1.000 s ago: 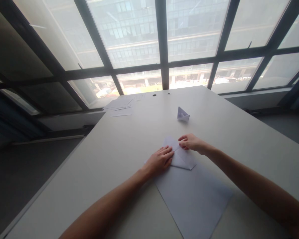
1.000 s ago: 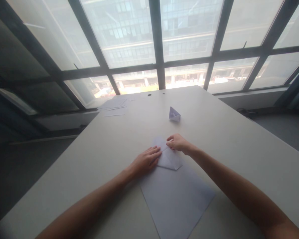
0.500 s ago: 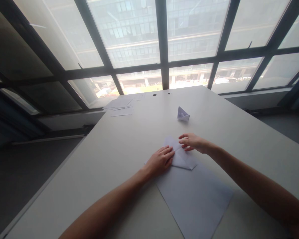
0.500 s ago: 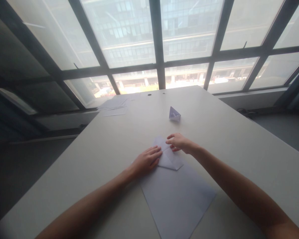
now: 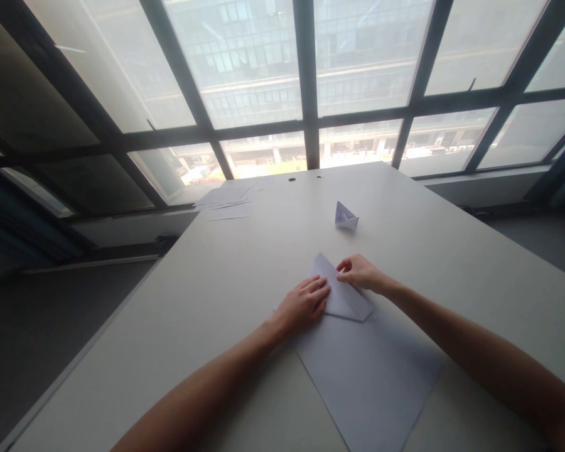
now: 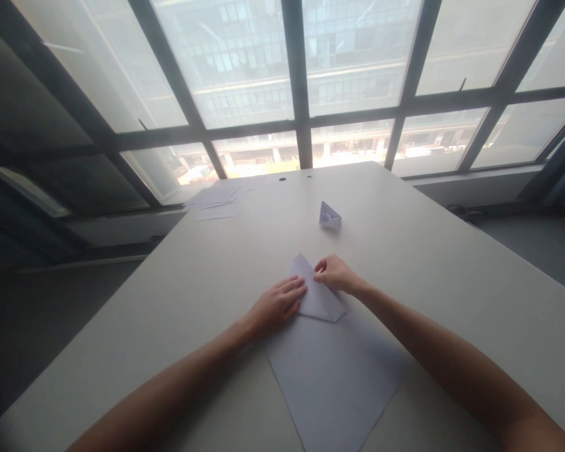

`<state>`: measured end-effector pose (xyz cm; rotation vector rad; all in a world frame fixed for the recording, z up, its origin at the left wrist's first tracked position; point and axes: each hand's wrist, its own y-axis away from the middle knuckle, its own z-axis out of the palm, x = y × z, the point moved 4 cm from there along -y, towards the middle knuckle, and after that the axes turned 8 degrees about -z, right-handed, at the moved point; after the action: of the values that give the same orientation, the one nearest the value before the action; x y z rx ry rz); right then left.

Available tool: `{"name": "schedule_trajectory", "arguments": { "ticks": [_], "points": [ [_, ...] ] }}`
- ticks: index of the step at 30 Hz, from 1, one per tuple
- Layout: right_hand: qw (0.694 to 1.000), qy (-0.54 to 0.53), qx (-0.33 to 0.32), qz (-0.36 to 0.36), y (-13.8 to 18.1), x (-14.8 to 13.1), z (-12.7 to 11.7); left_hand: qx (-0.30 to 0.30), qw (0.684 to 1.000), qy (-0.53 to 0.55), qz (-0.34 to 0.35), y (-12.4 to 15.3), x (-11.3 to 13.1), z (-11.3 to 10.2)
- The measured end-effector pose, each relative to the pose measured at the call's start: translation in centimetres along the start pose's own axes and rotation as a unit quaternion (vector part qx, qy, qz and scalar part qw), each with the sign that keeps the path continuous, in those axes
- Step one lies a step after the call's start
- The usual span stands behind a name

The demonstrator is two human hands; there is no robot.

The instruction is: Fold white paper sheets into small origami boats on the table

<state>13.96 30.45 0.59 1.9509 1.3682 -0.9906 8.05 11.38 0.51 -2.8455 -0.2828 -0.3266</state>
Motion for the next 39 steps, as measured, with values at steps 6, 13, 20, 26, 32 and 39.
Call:
{"name": "schedule_trajectory", "arguments": {
  "ticks": [6,13,20,26,32,39],
  "points": [
    [0.993,0.104,0.027,-0.053,0.1,-0.8,-0.1,0.000,1.000,0.006,-0.007,-0.1,-0.1,0.3],
    [0.993,0.085,0.016,-0.076,0.3,-1.4,0.5,0.002,1.000,0.013,-0.023,0.0,0.1,-0.1],
    [0.993,0.008,-0.004,-0.118,0.6,-1.7,1.3,0.006,0.999,0.026,-0.023,0.0,0.4,-0.7],
    [0.981,0.077,0.044,-0.173,1.2,-2.4,2.0,0.017,1.000,0.010,-0.021,-0.1,0.3,-0.7],
    [0.964,0.143,0.085,-0.208,2.6,-3.2,4.1,0.030,0.998,0.036,-0.050,-0.1,-0.1,-0.1],
    [0.947,0.248,0.080,-0.191,4.1,-4.1,6.1,0.126,0.983,0.077,-0.110,0.4,-0.5,-0.4]
  ]
}}
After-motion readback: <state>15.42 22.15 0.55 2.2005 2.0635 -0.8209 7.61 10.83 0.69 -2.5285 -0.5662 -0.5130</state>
